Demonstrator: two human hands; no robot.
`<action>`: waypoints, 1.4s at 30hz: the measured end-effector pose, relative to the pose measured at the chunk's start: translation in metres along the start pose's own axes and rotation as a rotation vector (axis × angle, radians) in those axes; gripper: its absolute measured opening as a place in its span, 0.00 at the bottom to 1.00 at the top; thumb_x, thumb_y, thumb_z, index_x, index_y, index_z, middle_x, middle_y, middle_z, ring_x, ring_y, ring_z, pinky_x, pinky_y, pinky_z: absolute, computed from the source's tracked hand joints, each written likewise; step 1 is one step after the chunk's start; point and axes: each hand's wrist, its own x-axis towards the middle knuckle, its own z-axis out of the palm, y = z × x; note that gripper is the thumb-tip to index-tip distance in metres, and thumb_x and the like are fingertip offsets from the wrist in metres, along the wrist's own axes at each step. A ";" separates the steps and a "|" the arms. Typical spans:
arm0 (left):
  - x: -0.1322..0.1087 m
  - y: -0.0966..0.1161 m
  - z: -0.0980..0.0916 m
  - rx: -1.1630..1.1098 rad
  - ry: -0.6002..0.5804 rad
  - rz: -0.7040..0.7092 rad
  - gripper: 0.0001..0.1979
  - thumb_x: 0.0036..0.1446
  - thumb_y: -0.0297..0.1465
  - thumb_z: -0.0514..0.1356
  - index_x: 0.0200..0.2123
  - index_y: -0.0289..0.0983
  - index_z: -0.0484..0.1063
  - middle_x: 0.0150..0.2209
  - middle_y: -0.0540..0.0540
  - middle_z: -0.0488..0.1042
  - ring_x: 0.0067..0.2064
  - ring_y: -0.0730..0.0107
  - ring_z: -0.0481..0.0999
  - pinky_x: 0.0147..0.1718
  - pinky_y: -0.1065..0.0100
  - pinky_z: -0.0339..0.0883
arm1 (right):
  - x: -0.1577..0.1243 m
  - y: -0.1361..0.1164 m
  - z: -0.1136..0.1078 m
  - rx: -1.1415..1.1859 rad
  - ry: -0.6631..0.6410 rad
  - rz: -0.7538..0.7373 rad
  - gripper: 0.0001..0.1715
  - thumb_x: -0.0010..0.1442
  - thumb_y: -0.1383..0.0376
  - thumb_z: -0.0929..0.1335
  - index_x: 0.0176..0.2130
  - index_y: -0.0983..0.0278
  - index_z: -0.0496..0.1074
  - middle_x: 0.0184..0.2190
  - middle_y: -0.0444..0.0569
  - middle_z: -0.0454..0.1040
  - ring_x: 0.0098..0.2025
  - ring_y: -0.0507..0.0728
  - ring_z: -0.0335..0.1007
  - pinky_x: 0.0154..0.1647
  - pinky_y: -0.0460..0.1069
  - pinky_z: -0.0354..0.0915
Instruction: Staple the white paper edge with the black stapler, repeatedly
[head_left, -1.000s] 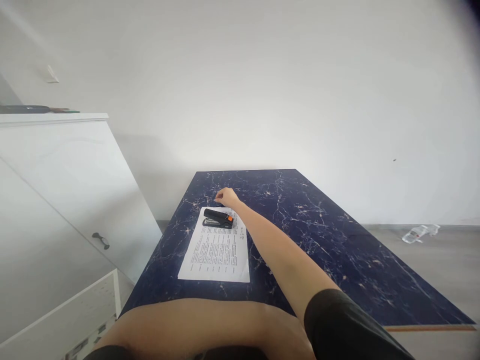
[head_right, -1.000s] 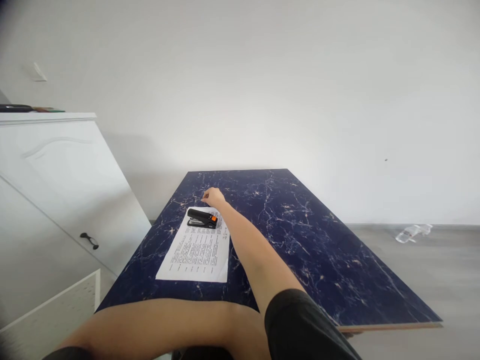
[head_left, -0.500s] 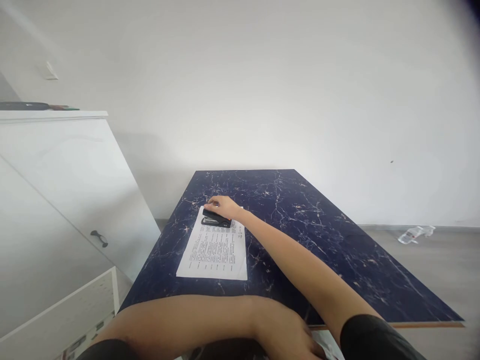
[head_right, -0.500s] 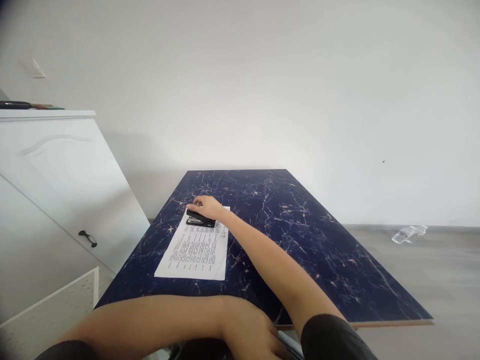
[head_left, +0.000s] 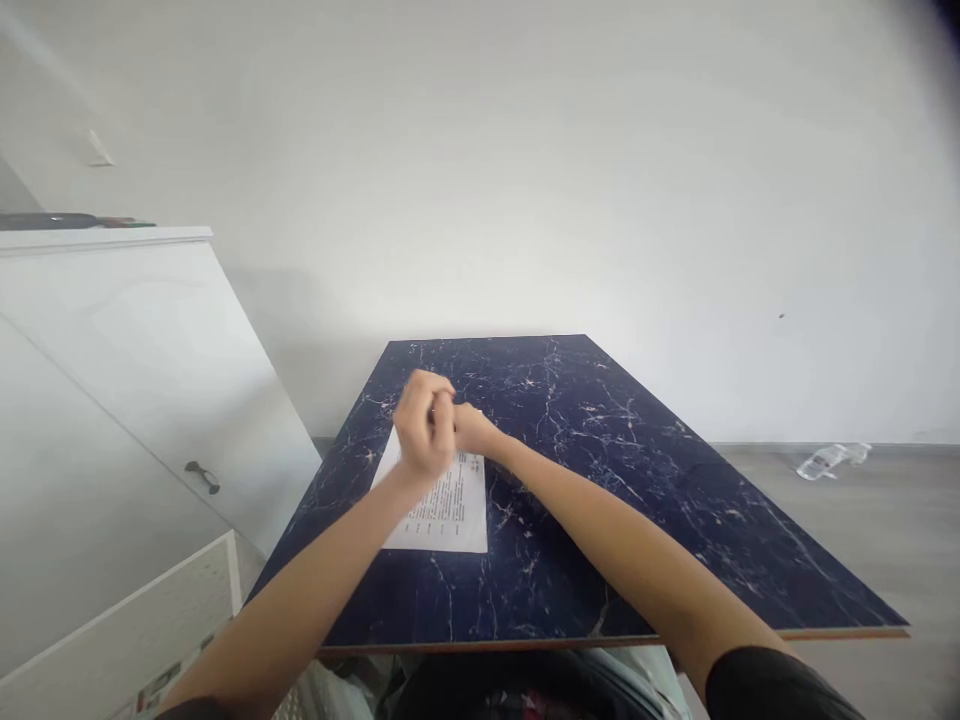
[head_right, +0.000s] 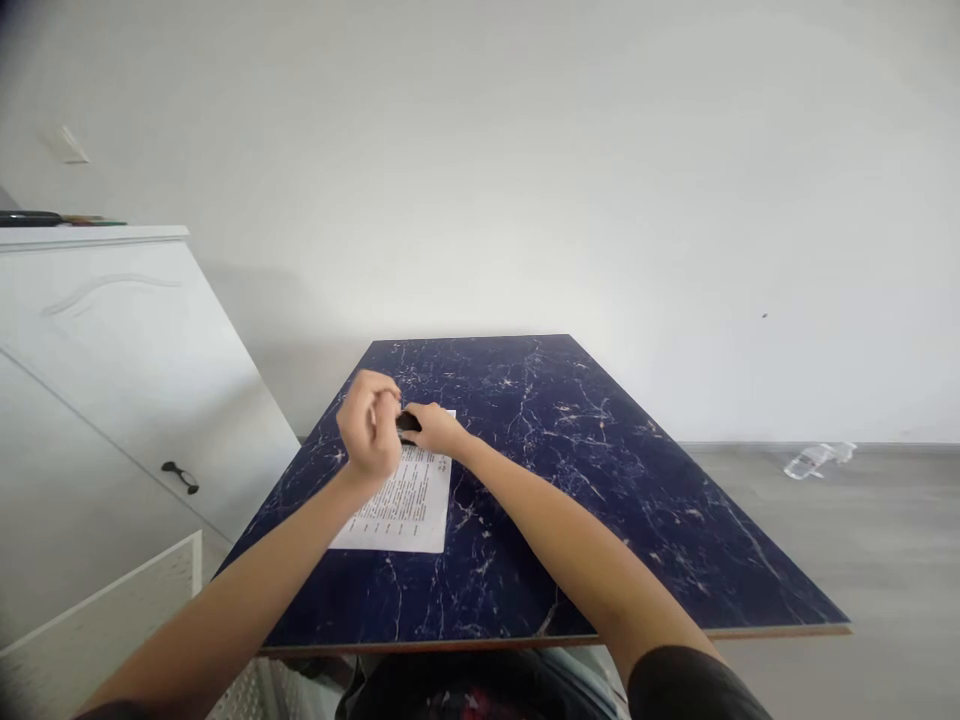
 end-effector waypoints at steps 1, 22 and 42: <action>0.001 -0.018 -0.002 0.087 0.091 -0.152 0.16 0.71 0.31 0.44 0.36 0.38 0.69 0.37 0.41 0.71 0.36 0.64 0.71 0.36 0.63 0.67 | -0.003 0.003 -0.010 -0.017 0.028 0.005 0.14 0.63 0.64 0.72 0.48 0.62 0.73 0.41 0.52 0.80 0.40 0.60 0.76 0.39 0.49 0.66; -0.041 -0.044 0.013 0.545 -1.019 -0.756 0.32 0.62 0.54 0.56 0.61 0.41 0.71 0.64 0.26 0.63 0.61 0.22 0.65 0.51 0.34 0.65 | -0.121 0.075 -0.078 -0.083 0.214 0.231 0.13 0.60 0.64 0.73 0.47 0.60 0.75 0.39 0.49 0.81 0.40 0.60 0.77 0.40 0.50 0.65; -0.054 -0.025 0.036 0.475 -0.887 -0.555 0.43 0.58 0.60 0.58 0.64 0.34 0.65 0.54 0.27 0.69 0.56 0.35 0.69 0.51 0.47 0.68 | -0.145 0.091 -0.127 -0.296 0.198 0.361 0.16 0.61 0.67 0.71 0.50 0.61 0.75 0.42 0.54 0.81 0.40 0.62 0.77 0.37 0.52 0.68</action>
